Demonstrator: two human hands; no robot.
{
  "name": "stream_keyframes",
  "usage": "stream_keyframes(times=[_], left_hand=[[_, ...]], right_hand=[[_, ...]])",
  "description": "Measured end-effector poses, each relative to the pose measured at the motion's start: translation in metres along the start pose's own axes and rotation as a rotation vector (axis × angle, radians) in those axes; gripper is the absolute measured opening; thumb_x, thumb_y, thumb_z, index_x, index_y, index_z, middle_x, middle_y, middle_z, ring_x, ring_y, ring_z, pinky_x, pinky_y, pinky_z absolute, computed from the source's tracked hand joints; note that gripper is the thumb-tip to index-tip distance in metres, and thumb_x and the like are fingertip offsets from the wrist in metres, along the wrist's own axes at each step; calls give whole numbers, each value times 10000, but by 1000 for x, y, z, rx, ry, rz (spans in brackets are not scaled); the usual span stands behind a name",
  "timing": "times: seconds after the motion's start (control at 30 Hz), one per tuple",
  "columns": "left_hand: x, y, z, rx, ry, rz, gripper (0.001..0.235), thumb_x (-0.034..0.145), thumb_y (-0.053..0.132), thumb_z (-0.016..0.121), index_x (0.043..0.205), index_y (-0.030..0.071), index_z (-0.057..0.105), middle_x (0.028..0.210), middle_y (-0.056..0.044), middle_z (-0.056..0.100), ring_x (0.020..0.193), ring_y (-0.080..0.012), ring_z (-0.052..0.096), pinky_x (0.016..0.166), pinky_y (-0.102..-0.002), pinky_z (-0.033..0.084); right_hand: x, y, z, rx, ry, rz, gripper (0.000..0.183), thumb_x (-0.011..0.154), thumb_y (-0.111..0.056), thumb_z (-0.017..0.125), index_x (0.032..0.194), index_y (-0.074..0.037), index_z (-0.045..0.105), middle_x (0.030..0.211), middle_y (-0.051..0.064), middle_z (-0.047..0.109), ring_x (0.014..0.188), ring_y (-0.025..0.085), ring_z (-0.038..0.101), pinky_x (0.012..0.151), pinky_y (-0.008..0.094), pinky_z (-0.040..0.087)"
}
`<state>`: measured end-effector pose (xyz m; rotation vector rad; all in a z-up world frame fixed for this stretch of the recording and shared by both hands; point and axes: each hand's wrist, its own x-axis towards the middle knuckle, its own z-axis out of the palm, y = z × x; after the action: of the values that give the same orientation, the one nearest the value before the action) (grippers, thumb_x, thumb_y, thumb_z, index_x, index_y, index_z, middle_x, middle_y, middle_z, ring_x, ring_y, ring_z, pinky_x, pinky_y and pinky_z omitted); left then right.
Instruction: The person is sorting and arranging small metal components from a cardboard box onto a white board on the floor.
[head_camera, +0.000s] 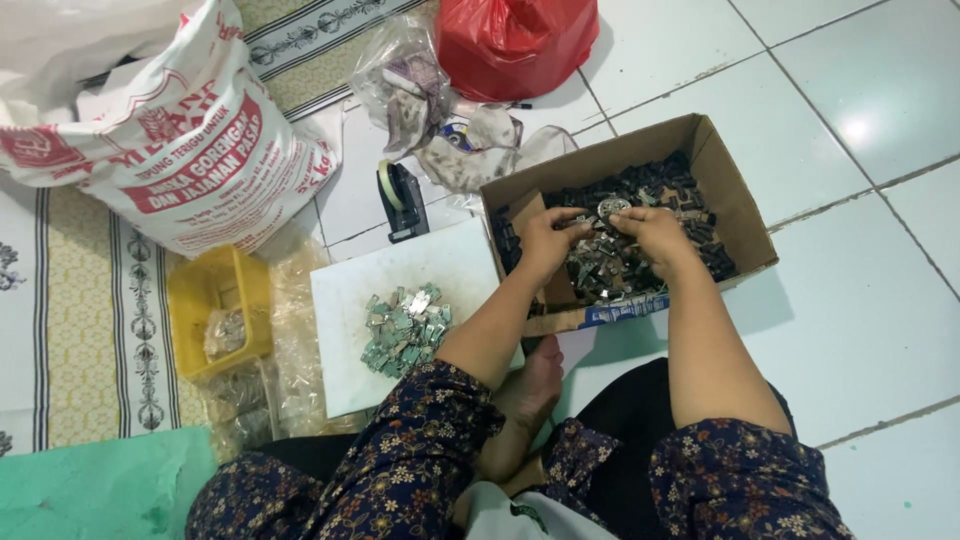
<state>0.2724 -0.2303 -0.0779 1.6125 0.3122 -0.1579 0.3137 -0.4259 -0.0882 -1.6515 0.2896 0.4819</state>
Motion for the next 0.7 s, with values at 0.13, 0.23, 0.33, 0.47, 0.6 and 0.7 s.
stream_keyframes(times=[0.13, 0.23, 0.33, 0.47, 0.6, 0.7], left_hand=[[-5, -5, -3, -195, -7, -7, 338, 921, 30, 775, 1246, -5, 691, 1087, -237, 679, 987, -269, 706, 818, -338, 625], [-34, 17, -16, -281, 16, 31, 360, 924, -1, 752, 1270, -45, 662, 1217, -323, 621, 1047, -358, 699, 863, -420, 633], [-65, 27, -33, -303, 27, 3, 383, 908, -29, 755, 1278, -51, 660, 1255, -340, 602, 1064, -425, 683, 885, -445, 636], [-104, 33, -60, -331, 77, 18, 405, 933, -27, 728, 1318, -82, 613, 1253, -341, 612, 1067, -390, 691, 875, -407, 644], [-134, 35, -80, -270, 136, 19, 370, 911, -7, 746, 1271, -40, 664, 1163, -280, 653, 1008, -345, 716, 834, -346, 651], [-154, 35, -91, -319, 142, 30, 395, 899, -16, 750, 1278, -63, 651, 1143, -292, 644, 991, -332, 717, 831, -352, 652]], right_hand=[[-37, -23, 18, 16, -55, 5, 365, 960, -209, 738, 1236, 21, 677, 1083, 102, 714, 922, 166, 631, 687, 250, 551], [-49, -22, 31, 59, -115, -48, 315, 955, -211, 737, 1212, -30, 710, 988, 60, 700, 852, 144, 639, 687, 259, 561], [-70, -26, 44, 87, -158, -51, 293, 926, -226, 775, 1167, -66, 728, 983, 35, 715, 841, 119, 635, 712, 240, 550], [-90, -27, 59, 70, -191, -48, 314, 929, -218, 775, 1184, -43, 723, 960, 51, 711, 833, 146, 633, 721, 273, 534], [-89, -17, 40, -329, 49, -294, 220, 964, -234, 802, 1131, -92, 792, 1021, 164, 743, 1009, 357, 697, 796, 428, 549], [-52, 21, 4, -598, 235, -390, 220, 948, -264, 838, 1105, -112, 811, 1066, 209, 753, 1127, 440, 659, 930, 491, 524]])
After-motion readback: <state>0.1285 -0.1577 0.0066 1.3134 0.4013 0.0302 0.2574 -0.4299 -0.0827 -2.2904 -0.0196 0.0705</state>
